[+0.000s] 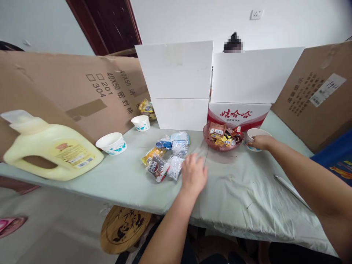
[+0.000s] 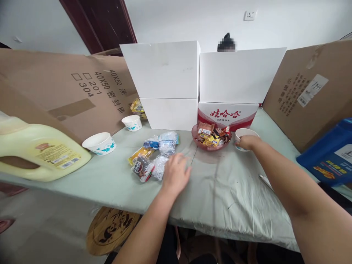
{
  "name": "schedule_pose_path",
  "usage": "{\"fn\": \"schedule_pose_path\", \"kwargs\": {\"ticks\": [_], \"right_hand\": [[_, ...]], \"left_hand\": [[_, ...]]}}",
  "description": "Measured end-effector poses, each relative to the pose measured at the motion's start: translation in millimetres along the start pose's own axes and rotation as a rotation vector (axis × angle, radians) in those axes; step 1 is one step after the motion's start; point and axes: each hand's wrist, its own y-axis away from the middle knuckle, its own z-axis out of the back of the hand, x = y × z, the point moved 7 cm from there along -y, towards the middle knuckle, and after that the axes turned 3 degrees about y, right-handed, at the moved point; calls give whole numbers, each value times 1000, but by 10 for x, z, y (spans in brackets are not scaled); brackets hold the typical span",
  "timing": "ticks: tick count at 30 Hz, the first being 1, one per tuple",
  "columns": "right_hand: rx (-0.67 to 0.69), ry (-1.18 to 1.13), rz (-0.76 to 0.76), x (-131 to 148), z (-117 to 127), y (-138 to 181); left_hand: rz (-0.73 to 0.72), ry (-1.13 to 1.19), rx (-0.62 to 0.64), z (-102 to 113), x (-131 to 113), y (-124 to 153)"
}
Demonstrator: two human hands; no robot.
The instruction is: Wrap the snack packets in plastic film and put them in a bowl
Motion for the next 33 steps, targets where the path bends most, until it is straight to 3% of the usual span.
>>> {"fn": "schedule_pose_path", "kwargs": {"ticks": [2, 4, 8, 10, 12, 15, 19, 22, 24, 28, 31, 33], "right_hand": [[53, 30, -15, 5, 20, 37], [63, 54, -13, 45, 99, 145], [-91, 49, -24, 140, 409, 653], [-76, 50, -100, 102, 465, 1016], [82, 110, -175, 14, 372, 1379], [243, 211, -256, -140, 200, 1794], [302, 209, -295, -162, -3, 1970], [256, 192, -284, -52, -96, 1943], [176, 195, -238, 46, -114, 1913], [-32, 68, -63, 317, -77, 1924], [-202, -158, 148, 683, 3, 2035], [-273, -247, 329, 1005, 55, 2143]], "left_hand": [[215, -103, -117, 179, 341, -27], [322, -179, -88, 215, 575, -40], [284, -244, 40, 168, 688, -72], [256, -226, 56, 187, 634, -72], [191, -190, 48, 207, 472, -54], [-16, -78, 11, 118, -15, 38], [-395, 194, 170, -363, -831, 296], [-539, 281, 270, -598, -1121, 390], [-505, 364, 285, -577, -1069, 319], [-303, 428, 289, -391, -641, 89], [-176, 409, 409, -437, -392, 64], [-157, 424, 455, -500, -363, 102]]}}
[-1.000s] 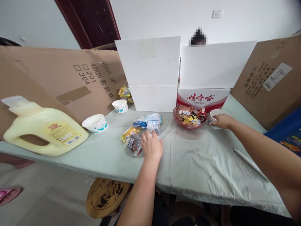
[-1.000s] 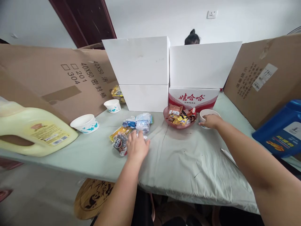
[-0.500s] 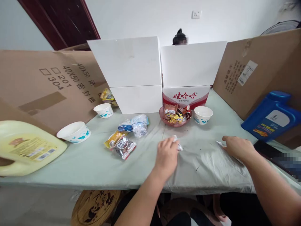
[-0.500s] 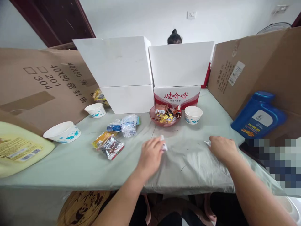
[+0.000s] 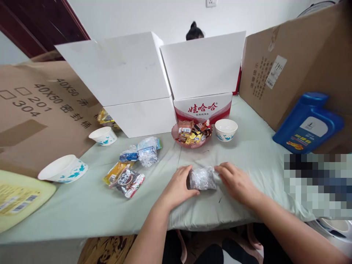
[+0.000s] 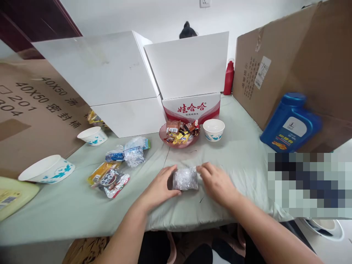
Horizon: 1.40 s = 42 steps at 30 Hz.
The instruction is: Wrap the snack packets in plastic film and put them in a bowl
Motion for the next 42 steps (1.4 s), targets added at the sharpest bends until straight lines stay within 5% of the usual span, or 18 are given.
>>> {"fn": "schedule_pose_path", "kwargs": {"ticks": [5, 13, 16, 20, 24, 31, 42], "right_hand": [[102, 1, 144, 445, -19, -61], [394, 228, -316, -483, 83, 65], [252, 211, -325, -492, 84, 51], [6, -175, -70, 0, 62, -38], [-42, -301, -3, 240, 1, -74], [-57, -339, -110, 127, 47, -83], [-112, -218, -235, 16, 69, -43]], "left_hand": [[-44, 61, 27, -136, -92, -4], [-127, -84, -103, -96, -219, 19], [-218, -114, -193, -122, -360, 36], [-325, -28, -259, -154, -506, 53], [-321, 54, -292, -139, -511, 54], [-136, 209, -367, -93, -291, 75], [-147, 100, -225, -186, -409, 16]]}}
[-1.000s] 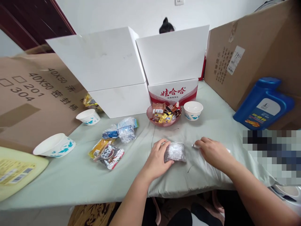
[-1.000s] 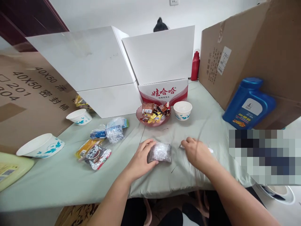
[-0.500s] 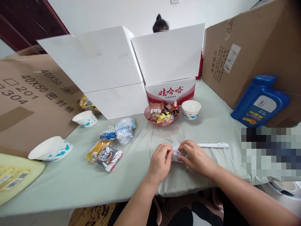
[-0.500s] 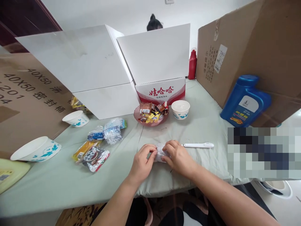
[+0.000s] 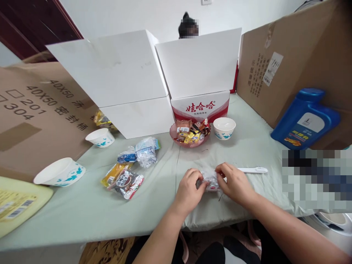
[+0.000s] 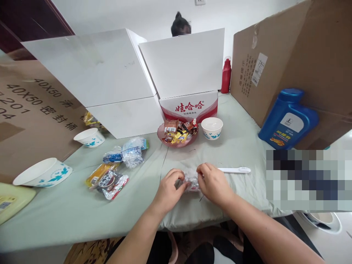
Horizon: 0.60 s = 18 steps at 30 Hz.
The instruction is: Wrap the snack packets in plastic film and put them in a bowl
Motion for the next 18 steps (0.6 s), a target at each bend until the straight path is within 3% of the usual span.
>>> {"fn": "schedule_pose_path", "kwargs": {"ticks": [5, 8, 12, 15, 18], "right_hand": [[-108, 107, -113, -218, 202, -5], [-188, -12, -101, -211, 265, 19], [23, -147, -112, -177, 75, 11], [94, -171, -81, -172, 44, -13], [-94, -154, -100, -260, 244, -45]], "left_hand": [[3, 45, -65, 69, 42, 14], [-24, 67, -95, 72, 6, 41], [-87, 47, -138, 44, -75, 65], [2, 83, -288, 135, 32, 66], [179, 179, -469, 323, 284, 82]]}}
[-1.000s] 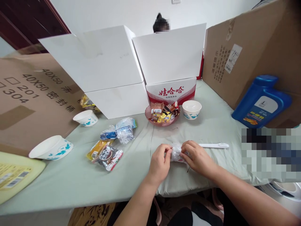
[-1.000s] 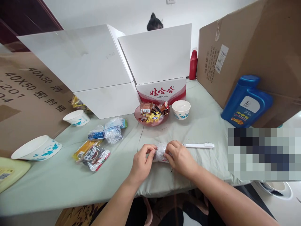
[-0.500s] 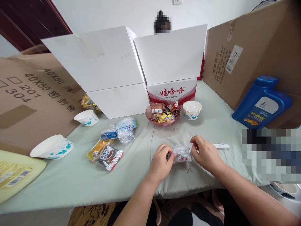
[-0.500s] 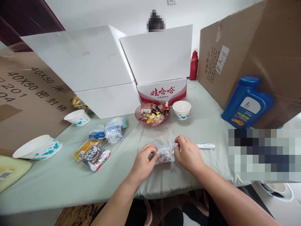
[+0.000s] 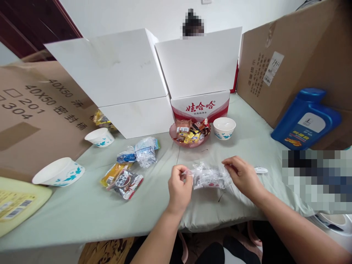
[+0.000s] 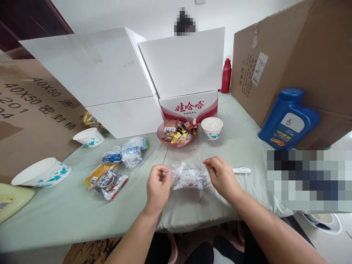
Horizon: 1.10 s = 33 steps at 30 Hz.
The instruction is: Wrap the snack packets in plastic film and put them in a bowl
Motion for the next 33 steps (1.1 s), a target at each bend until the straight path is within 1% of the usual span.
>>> {"fn": "schedule_pose_path", "kwargs": {"ticks": [1, 2, 3, 4, 6, 7, 8, 10, 12, 13, 14, 15, 17, 18, 19, 20, 22, 23, 25, 26, 27, 28, 29, 30, 31, 32, 33], "right_hand": [[-59, 12, -6, -27, 65, -12], [-100, 25, -16, -59, 110, -21], [-117, 38, -26, -94, 130, -27], [-107, 51, -35, -128, 121, -31], [-21, 91, -49, -186, 39, -34], [24, 119, -55, -204, -6, -31], [47, 150, -50, -205, -31, -27], [20, 201, 2, -141, -16, -20], [-2, 208, 122, 2, 14, -6], [34, 202, 194, 82, -2, 8], [102, 194, 259, 148, -39, 25], [184, 185, 303, 192, -86, 45], [304, 173, 320, 200, -156, 70], [323, 167, 289, 165, -166, 65], [314, 159, 240, 111, -157, 50], [281, 155, 180, 45, -132, 28], [163, 174, 71, -80, -43, -14], [83, 199, 39, -119, 18, -29], [-96, 263, 43, -113, 154, -32], [-183, 289, 70, -72, 219, -18], [-255, 299, 108, -13, 273, 5], [-301, 286, 154, 57, 308, 33], [-312, 251, 207, 134, 317, 61], [-282, 200, 265, 212, 296, 84], [-215, 145, 320, 286, 244, 103], [-121, 97, 362, 345, 166, 118], [-18, 68, 381, 378, 73, 129]], "left_hand": [[52, 7, -36, 69, 71, -41], [92, -19, -32, 118, 135, -81], [122, -72, 9, 146, 190, -118], [147, -136, 77, 157, 240, -146], [177, -286, 240, 148, 314, -162], [169, -349, 298, 143, 321, -157], [137, -393, 331, 139, 299, -150], [1, -432, 383, 92, 181, -124], [-161, -387, 471, -7, 33, -69], [-214, -342, 516, -53, -22, -41], [-232, -300, 536, -80, -53, -28], [-217, -265, 526, -84, -59, -35], [-108, -197, 425, -30, -7, -91], [-33, -148, 355, 15, 40, -122], [43, -87, 287, 58, 96, -147], [111, -20, 229, 93, 155, -164], [230, 88, 155, 126, 283, -178], [281, 105, 144, 126, 349, -176], [337, 50, 158, 116, 448, -171], [325, -9, 157, 127, 462, -175], [276, -84, 132, 160, 438, -188], [189, -168, 76, 215, 370, -204], [71, -250, -6, 285, 261, -214], [-63, -318, -96, 354, 124, -206], [-199, -362, -164, 398, -19, -180], [-322, -379, -182, 404, -143, -147], [-417, -378, -135, 363, -233, -118]]}}
